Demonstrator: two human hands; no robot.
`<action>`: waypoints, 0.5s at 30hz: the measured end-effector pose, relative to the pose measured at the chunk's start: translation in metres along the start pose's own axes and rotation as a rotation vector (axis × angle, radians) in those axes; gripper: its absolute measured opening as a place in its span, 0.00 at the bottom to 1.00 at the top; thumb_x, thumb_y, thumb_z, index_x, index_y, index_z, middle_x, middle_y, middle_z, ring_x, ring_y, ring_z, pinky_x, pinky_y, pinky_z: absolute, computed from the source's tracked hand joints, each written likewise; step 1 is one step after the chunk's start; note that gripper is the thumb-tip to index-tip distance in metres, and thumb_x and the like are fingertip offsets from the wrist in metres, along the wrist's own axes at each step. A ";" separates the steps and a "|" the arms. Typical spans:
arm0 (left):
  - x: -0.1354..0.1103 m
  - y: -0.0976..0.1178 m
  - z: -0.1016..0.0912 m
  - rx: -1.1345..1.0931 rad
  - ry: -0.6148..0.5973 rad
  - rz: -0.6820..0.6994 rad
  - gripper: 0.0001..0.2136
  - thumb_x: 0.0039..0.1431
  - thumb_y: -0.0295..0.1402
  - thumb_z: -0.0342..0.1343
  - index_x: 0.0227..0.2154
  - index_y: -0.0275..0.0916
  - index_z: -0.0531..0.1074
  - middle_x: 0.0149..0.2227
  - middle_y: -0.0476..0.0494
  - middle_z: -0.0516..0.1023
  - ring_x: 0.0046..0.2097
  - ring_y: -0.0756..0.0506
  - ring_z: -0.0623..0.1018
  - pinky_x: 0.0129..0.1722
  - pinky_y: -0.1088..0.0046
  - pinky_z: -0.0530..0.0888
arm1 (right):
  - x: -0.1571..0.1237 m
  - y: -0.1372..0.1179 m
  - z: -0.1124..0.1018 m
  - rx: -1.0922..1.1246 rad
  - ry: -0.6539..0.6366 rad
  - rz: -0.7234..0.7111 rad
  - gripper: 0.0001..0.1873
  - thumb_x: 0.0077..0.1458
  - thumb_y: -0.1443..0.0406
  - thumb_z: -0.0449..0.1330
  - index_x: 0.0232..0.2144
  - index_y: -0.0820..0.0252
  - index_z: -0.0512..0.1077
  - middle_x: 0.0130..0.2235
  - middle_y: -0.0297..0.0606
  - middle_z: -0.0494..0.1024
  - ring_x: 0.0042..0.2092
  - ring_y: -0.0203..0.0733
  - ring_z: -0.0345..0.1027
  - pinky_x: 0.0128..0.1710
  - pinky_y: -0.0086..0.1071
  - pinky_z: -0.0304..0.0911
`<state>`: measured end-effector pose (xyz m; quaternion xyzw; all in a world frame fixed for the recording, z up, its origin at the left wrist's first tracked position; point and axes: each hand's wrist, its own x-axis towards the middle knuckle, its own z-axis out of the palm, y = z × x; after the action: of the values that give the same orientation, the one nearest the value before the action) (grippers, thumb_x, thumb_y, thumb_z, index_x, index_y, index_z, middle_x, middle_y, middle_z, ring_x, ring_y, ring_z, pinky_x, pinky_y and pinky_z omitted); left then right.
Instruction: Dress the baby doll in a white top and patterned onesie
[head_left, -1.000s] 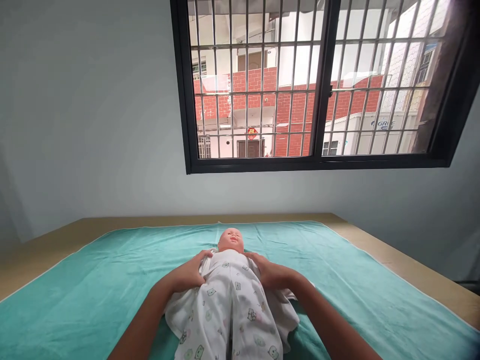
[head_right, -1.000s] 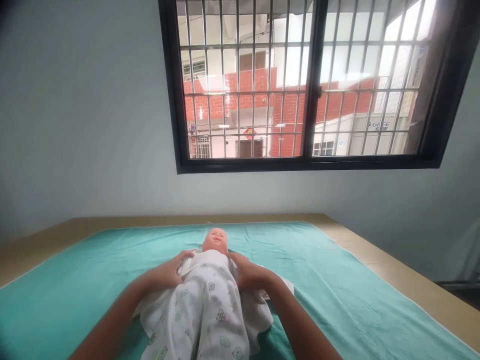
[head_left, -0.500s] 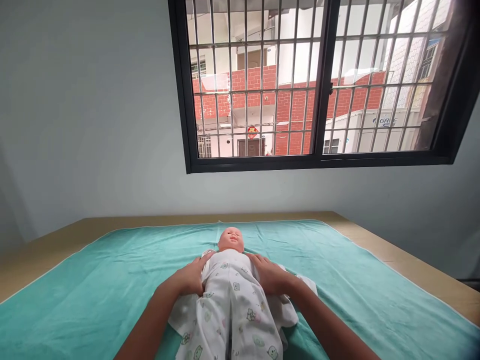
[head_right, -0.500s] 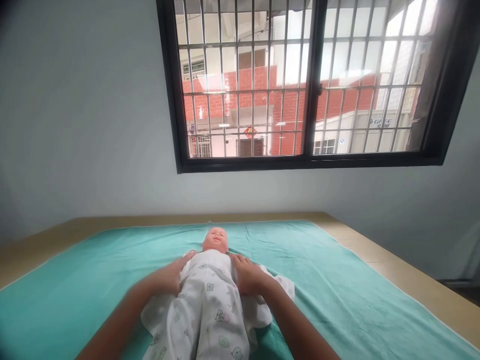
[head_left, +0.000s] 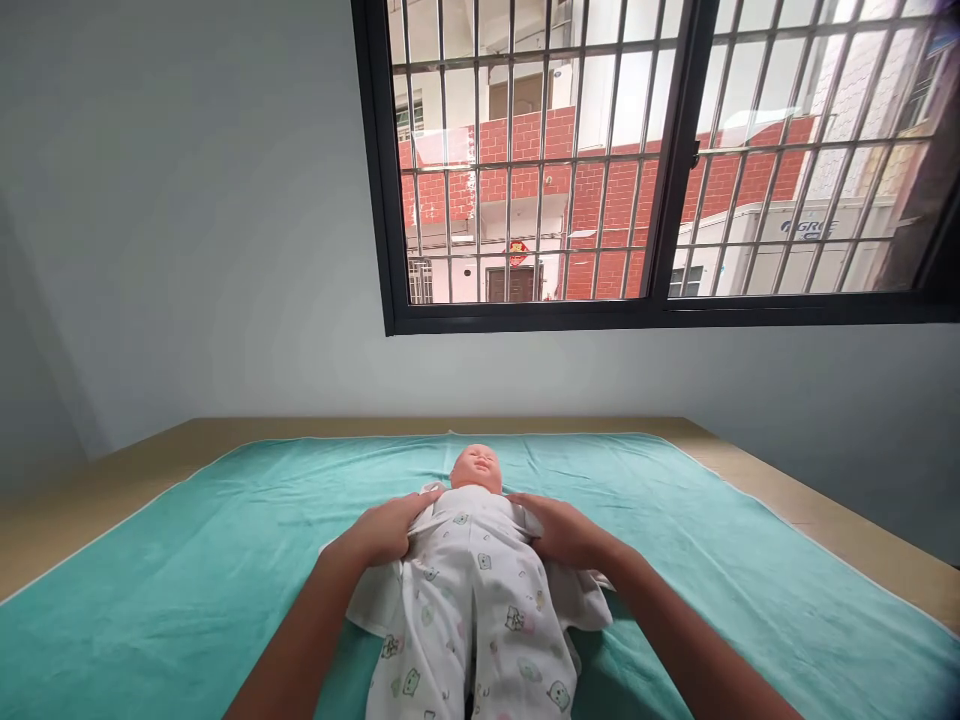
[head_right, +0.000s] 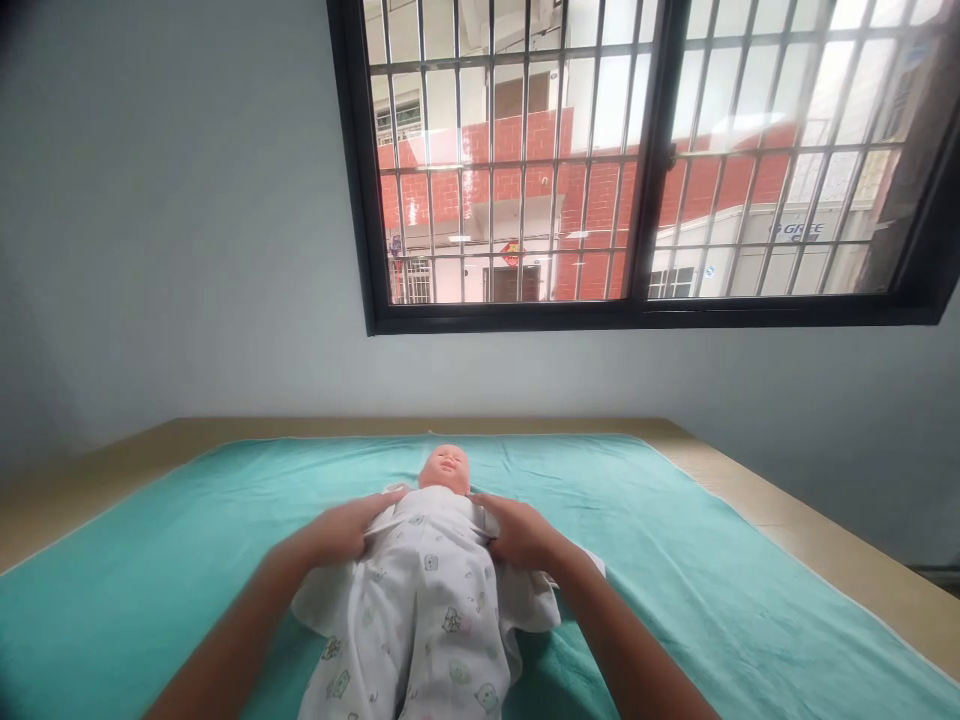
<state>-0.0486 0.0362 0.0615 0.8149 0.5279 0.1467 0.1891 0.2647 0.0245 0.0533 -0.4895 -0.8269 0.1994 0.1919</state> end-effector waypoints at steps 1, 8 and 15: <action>0.000 0.002 -0.002 0.052 0.012 -0.001 0.41 0.39 0.19 0.52 0.60 0.57 0.64 0.59 0.49 0.71 0.57 0.35 0.70 0.50 0.62 0.68 | 0.001 -0.001 0.001 -0.013 -0.002 0.004 0.33 0.46 0.69 0.57 0.56 0.42 0.66 0.52 0.31 0.76 0.48 0.49 0.69 0.45 0.38 0.62; -0.012 0.032 0.015 0.317 0.212 -0.168 0.13 0.52 0.22 0.44 0.35 0.41 0.70 0.37 0.39 0.77 0.37 0.40 0.76 0.32 0.68 0.64 | -0.017 -0.022 0.027 -0.454 0.371 -0.014 0.17 0.55 0.69 0.55 0.48 0.56 0.70 0.58 0.47 0.67 0.56 0.56 0.59 0.55 0.48 0.53; -0.022 0.022 0.051 -0.022 0.274 -0.325 0.10 0.58 0.27 0.43 0.29 0.39 0.70 0.35 0.37 0.80 0.39 0.40 0.77 0.37 0.69 0.65 | -0.035 -0.032 0.058 -0.182 0.298 0.136 0.11 0.57 0.71 0.48 0.36 0.56 0.70 0.38 0.43 0.75 0.36 0.47 0.67 0.36 0.37 0.60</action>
<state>-0.0174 -0.0003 0.0252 0.6894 0.6714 0.2294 0.1459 0.2275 -0.0283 0.0165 -0.5837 -0.7690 0.0615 0.2534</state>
